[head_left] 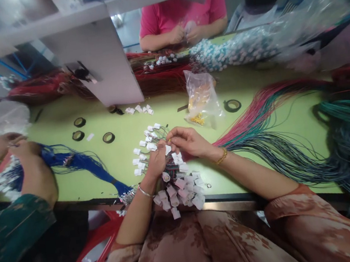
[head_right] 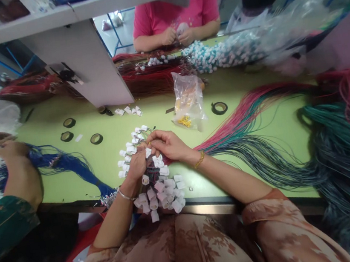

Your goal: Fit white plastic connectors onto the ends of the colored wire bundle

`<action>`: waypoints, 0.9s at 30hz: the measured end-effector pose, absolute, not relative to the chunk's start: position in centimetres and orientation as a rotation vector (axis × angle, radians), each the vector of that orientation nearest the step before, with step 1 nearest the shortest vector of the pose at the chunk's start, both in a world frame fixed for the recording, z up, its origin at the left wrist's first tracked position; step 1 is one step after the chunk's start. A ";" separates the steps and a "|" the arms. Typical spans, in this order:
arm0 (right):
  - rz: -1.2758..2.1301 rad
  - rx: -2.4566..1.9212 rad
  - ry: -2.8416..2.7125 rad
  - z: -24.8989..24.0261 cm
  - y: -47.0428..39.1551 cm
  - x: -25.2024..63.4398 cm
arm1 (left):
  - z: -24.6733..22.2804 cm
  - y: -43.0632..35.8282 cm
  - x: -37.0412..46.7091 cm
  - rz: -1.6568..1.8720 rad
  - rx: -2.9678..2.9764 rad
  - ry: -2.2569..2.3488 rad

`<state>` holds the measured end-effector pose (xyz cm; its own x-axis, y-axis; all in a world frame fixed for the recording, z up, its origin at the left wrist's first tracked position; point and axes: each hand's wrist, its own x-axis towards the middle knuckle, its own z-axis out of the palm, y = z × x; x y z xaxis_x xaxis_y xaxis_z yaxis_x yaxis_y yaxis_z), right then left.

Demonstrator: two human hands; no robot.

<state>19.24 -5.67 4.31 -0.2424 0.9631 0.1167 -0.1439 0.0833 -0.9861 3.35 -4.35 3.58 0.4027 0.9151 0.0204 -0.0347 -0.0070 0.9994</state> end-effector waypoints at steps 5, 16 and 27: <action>0.753 -1.002 -1.711 5.3 -6.9 18.9 | 2.1 -4.1 2.8 0.979 1.331 1.058; 0.438 -0.957 -1.824 4.8 -7.6 18.3 | 1.3 -4.1 2.7 1.070 1.374 1.206; 0.529 -1.056 -1.716 5.2 -7.8 18.3 | 1.4 -4.2 2.7 1.005 1.452 1.205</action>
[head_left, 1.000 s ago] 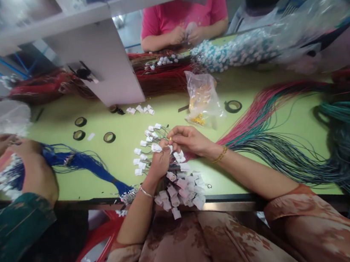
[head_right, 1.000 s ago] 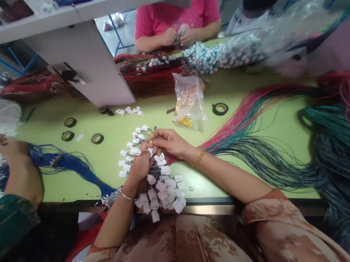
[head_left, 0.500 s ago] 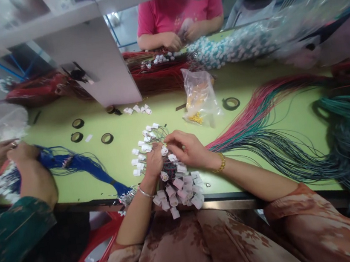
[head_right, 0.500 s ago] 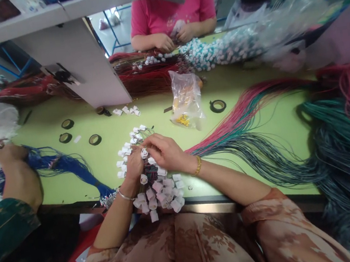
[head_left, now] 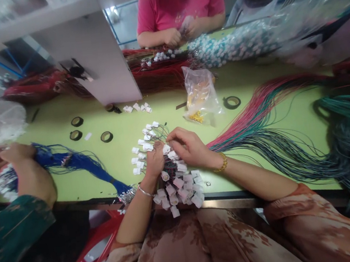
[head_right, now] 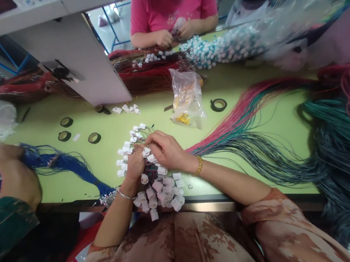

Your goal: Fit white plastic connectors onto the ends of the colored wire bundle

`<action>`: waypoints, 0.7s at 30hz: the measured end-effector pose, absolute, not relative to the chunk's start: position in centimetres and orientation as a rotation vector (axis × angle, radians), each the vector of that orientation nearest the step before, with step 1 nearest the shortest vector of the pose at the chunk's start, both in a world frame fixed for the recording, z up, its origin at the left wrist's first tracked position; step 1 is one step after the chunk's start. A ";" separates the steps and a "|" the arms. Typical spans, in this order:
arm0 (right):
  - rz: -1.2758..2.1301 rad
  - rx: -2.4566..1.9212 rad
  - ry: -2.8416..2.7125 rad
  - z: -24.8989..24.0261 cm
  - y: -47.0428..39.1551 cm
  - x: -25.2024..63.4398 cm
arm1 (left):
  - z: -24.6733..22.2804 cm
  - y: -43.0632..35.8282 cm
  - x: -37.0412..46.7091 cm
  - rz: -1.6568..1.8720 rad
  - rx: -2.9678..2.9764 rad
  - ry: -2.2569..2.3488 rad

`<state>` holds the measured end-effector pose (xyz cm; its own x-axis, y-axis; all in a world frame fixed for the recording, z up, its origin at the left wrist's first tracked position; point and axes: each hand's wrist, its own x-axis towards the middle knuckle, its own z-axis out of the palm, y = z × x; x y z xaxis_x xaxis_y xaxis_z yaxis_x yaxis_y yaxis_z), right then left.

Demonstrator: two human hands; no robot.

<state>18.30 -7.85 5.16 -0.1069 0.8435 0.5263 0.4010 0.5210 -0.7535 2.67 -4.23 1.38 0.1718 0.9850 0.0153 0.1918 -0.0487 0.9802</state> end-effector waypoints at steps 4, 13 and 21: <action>0.445 -0.939 -1.791 5.1 -7.9 18.2 | 1.3 -4.2 2.5 0.940 1.499 1.305; 0.406 -0.949 -1.852 5.3 -8.1 18.2 | 1.3 -4.0 2.7 1.000 1.577 1.239; 0.300 -0.972 -1.951 5.1 -8.1 18.1 | 1.6 -4.3 3.0 1.006 1.479 1.310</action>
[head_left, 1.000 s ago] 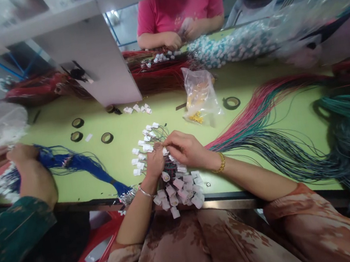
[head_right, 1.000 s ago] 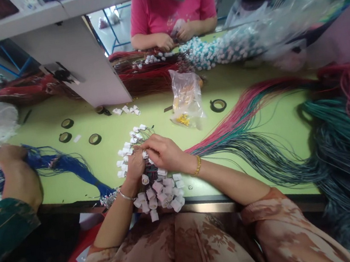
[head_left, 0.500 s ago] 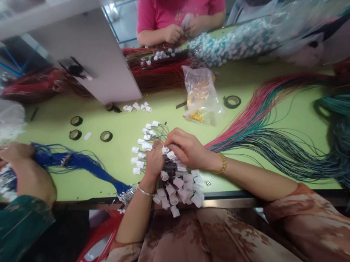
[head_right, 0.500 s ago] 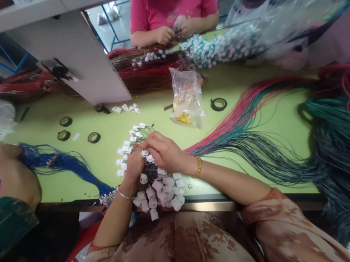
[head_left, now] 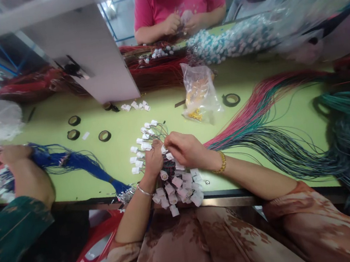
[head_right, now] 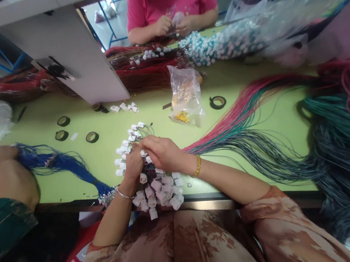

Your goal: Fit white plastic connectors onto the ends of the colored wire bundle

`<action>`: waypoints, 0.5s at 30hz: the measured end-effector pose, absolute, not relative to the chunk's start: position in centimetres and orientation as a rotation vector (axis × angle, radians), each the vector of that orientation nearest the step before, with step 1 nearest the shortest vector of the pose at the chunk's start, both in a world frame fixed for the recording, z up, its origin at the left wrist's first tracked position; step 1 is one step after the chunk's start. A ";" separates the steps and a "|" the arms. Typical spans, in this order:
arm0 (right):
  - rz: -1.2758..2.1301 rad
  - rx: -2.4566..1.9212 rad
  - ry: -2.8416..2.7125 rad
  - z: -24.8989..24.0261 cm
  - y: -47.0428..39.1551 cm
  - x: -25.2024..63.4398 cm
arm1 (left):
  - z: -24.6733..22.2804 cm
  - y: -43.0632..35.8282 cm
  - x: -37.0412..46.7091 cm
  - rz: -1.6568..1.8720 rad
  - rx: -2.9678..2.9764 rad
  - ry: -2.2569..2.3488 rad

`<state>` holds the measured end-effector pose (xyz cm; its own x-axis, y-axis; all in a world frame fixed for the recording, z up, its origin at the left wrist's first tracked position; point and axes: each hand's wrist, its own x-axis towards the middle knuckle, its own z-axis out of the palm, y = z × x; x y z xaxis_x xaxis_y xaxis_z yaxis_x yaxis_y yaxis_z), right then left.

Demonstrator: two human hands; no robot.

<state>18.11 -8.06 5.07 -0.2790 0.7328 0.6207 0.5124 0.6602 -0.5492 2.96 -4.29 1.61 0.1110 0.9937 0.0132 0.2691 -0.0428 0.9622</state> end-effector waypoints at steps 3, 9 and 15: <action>0.208 -0.989 -2.031 4.8 -7.9 18.0 | 1.9 -4.4 3.2 1.013 1.478 1.352; 0.240 -1.170 -2.016 4.2 -8.6 17.3 | 2.1 -4.8 3.7 1.060 1.453 1.444; 0.132 -1.258 -1.972 2.5 -11.0 14.4 | 1.7 -4.5 3.3 1.040 1.221 1.390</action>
<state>14.39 -10.96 2.51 -0.2081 0.8076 0.5518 0.7267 0.5053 -0.4655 3.31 -4.51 1.72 -0.0199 0.9916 -0.1277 0.1571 0.1292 0.9791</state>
